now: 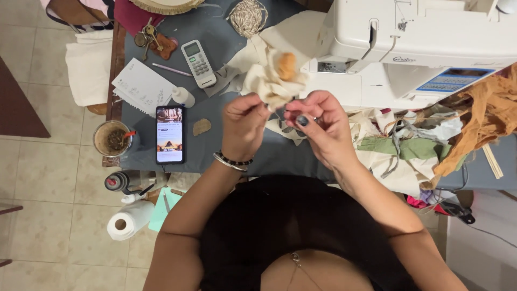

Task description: Assembling a decorative flower from fabric petals and a central core at a workstation.

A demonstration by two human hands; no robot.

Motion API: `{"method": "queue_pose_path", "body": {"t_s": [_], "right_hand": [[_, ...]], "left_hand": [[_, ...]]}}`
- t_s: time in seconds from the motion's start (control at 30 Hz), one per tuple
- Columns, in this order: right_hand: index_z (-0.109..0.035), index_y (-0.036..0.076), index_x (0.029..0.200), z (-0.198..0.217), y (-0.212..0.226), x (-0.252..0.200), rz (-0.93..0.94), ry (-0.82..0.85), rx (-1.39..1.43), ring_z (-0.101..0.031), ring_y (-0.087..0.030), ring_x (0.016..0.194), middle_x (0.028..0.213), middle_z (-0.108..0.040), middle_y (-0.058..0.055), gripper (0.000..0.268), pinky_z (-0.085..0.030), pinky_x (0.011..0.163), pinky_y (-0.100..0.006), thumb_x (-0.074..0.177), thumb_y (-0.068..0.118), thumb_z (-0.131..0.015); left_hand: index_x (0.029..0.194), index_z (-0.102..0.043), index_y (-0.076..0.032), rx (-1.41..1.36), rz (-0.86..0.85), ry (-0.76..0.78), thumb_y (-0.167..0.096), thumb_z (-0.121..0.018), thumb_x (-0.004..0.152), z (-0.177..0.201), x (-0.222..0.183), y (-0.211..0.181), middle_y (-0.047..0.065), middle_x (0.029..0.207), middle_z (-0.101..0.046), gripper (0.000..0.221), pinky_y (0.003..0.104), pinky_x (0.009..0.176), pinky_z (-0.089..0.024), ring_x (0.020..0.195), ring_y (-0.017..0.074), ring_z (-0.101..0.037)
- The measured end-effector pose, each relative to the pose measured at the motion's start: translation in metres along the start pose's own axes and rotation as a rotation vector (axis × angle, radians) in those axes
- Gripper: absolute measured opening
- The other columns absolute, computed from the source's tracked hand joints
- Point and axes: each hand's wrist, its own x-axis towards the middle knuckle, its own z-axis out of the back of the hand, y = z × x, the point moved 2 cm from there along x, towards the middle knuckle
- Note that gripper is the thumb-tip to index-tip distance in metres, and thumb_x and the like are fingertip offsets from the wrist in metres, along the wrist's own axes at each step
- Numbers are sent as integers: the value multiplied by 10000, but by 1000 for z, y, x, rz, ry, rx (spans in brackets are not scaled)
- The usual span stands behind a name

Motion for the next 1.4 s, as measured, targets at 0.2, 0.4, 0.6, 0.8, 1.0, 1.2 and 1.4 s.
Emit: {"method": "queue_pose_path", "body": {"t_s": [0.2, 0.4, 0.6, 0.8, 1.0, 1.2, 1.4], "right_hand": [[-778, -2, 1088, -8, 8, -7, 195, -31, -688, -671, -163, 878, 1039, -735, -166, 215, -580, 818, -329, 880, 32, -816], [-792, 28, 1040, -11, 17, -11, 444, -10, -1025, -723, -333, 914, 967, -733, -160, 130, -587, 820, -429, 911, 17, -799], [-756, 9, 1012, -24, 29, -10, 400, 20, -959, -660, -304, 777, 843, -635, -122, 81, -563, 733, -397, 932, 20, -756], [-683, -47, 1094, -32, 32, -15, 699, 147, -1444, -669, -419, 936, 1006, -622, -216, 253, -578, 775, -476, 931, 127, -766], [-780, 66, 1171, -29, 41, -23, 730, 183, -1367, -749, -284, 959, 1113, -760, -122, 313, -599, 842, -362, 874, 151, -826], [-808, 98, 852, 0, 28, -12, 326, 31, -874, -679, -157, 612, 706, -733, -30, 142, -568, 640, -288, 764, 114, -919], [-820, 91, 935, -17, 45, 2, 379, 90, -902, -718, -194, 655, 783, -770, -55, 87, -579, 668, -301, 855, 59, -824]], "left_hand": [[981, -671, 99, 67, -63, -46, 143, -749, 854, 30, -4, 25, 132, 881, -684, 155, 342, 767, -611, 881, 156, -709], [980, -723, 102, 266, -137, -8, 142, -771, 851, -18, 0, -33, 228, 922, -731, 143, 386, 740, -616, 913, 224, -732], [944, -745, 81, 364, -185, 73, 139, -765, 846, -13, 3, -31, 235, 955, -748, 115, 395, 738, -622, 899, 266, -751], [971, -738, 84, 339, -184, 80, 129, -784, 833, -7, 7, -29, 272, 1002, -741, 152, 412, 739, -626, 938, 295, -749], [953, -699, 100, 207, -190, 60, 134, -762, 856, 44, 13, 9, 241, 994, -746, 121, 369, 718, -595, 877, 185, -722], [835, -695, 117, -60, -195, 322, 157, -835, 693, 39, 43, -21, 290, 927, -716, 203, 441, 700, -625, 793, 334, -750], [758, -717, 86, -149, -220, 626, -26, -896, 742, 13, 65, -55, 313, 852, -705, 212, 428, 660, -619, 659, 317, -710]]}}
